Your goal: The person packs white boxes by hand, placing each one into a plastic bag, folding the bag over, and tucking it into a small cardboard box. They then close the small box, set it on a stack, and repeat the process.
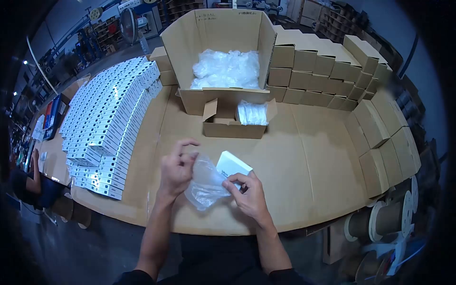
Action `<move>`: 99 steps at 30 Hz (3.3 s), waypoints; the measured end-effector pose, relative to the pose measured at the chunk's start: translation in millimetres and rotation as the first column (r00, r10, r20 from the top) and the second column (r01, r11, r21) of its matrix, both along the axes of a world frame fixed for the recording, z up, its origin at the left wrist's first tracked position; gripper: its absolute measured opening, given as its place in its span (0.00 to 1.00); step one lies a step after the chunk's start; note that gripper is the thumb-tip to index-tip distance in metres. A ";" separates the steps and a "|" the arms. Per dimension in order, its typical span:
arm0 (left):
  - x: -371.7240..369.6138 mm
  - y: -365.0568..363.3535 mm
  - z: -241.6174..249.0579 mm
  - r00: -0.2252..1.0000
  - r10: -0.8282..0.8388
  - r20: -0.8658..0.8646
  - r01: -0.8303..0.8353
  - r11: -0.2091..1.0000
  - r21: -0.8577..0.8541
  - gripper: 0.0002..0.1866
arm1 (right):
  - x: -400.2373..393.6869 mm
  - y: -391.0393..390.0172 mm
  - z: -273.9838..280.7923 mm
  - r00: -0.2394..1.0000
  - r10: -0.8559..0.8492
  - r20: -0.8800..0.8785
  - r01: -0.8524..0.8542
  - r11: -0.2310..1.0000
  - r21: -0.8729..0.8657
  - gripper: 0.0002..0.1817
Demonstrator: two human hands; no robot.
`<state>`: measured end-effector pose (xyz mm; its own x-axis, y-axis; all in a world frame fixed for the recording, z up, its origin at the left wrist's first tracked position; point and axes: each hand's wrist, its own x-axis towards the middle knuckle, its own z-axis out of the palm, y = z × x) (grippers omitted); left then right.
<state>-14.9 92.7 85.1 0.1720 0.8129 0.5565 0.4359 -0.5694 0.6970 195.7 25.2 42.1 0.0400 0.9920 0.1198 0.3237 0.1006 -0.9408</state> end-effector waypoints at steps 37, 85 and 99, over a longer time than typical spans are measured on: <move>2.1 -57.9 -65.1 0.914 0.094 0.395 0.124 0.861 -0.492 0.25 | -12.5 45.6 64.5 0.923 0.205 -0.325 0.017 0.822 0.569 0.25; -6.2 -58.4 -96.1 0.783 0.181 0.595 0.097 0.909 -0.405 0.28 | -20.2 29.7 -25.7 0.683 0.181 -0.707 -0.158 0.983 0.099 0.05; 1.7 -56.5 -106.5 0.600 0.158 0.784 0.321 0.850 -0.418 0.27 | -41.1 21.0 -28.6 0.819 0.132 -0.558 -0.119 0.991 0.060 0.24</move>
